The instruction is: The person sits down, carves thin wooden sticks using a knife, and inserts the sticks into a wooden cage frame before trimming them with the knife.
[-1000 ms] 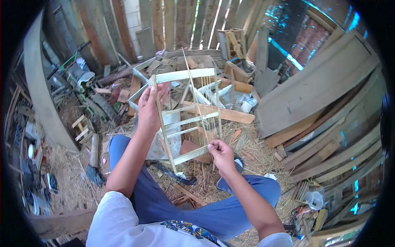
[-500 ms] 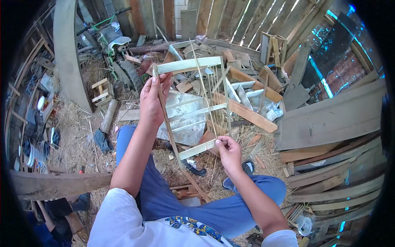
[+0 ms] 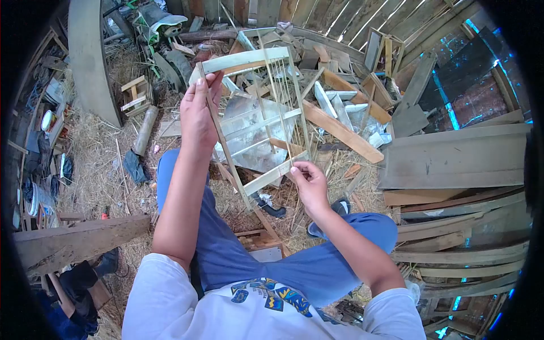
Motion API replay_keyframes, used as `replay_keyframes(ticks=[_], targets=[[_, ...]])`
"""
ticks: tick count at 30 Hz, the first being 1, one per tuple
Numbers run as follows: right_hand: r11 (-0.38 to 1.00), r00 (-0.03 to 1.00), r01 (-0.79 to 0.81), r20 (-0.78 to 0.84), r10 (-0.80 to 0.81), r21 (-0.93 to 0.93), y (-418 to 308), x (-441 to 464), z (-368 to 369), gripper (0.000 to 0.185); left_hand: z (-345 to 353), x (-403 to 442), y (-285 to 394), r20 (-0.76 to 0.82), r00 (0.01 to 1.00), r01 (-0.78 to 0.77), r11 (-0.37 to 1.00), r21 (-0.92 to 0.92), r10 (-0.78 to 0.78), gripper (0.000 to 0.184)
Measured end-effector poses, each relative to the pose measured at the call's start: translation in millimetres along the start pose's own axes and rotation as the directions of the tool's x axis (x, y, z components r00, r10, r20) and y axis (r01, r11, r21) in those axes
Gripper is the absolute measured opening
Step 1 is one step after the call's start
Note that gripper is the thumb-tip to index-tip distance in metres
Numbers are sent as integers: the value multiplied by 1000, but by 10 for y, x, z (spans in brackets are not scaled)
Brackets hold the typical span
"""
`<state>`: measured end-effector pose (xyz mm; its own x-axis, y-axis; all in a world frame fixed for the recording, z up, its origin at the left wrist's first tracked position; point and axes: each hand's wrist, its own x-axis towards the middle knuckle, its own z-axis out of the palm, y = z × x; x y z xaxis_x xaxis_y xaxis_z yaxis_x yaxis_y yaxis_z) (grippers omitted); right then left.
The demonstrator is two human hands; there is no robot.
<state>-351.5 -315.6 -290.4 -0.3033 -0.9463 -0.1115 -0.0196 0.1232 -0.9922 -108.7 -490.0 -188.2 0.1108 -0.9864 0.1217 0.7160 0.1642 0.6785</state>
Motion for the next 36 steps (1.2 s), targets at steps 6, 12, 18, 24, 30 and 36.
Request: replay_keyframes(ticks=[6,12,18,24,30,36], targets=[[1000,997,22,-71,-21,12,21,69,153,12,-57,180,-40,51,999,14,999,40,-16,23],[998,992,61,-111,-62,-8,-33,239,292,9,-27,347,-8,116,993,-18,999,32,15,23],[986,990,123,-59,-131,-116,-2,391,400,10,-20,435,158,42,998,-33,998,-51,35,23],[991,995,81,-42,-85,-105,63,402,373,9,-107,486,164,62,996,-59,998,-12,59,23],[985,994,97,-37,-103,-141,-38,372,275,6,-112,501,80,62,997,-40,999,-31,42,21],[993,988,117,-100,-117,-1,-451,712,-448,5,130,433,-92,159,986,-62,996,58,53,21]])
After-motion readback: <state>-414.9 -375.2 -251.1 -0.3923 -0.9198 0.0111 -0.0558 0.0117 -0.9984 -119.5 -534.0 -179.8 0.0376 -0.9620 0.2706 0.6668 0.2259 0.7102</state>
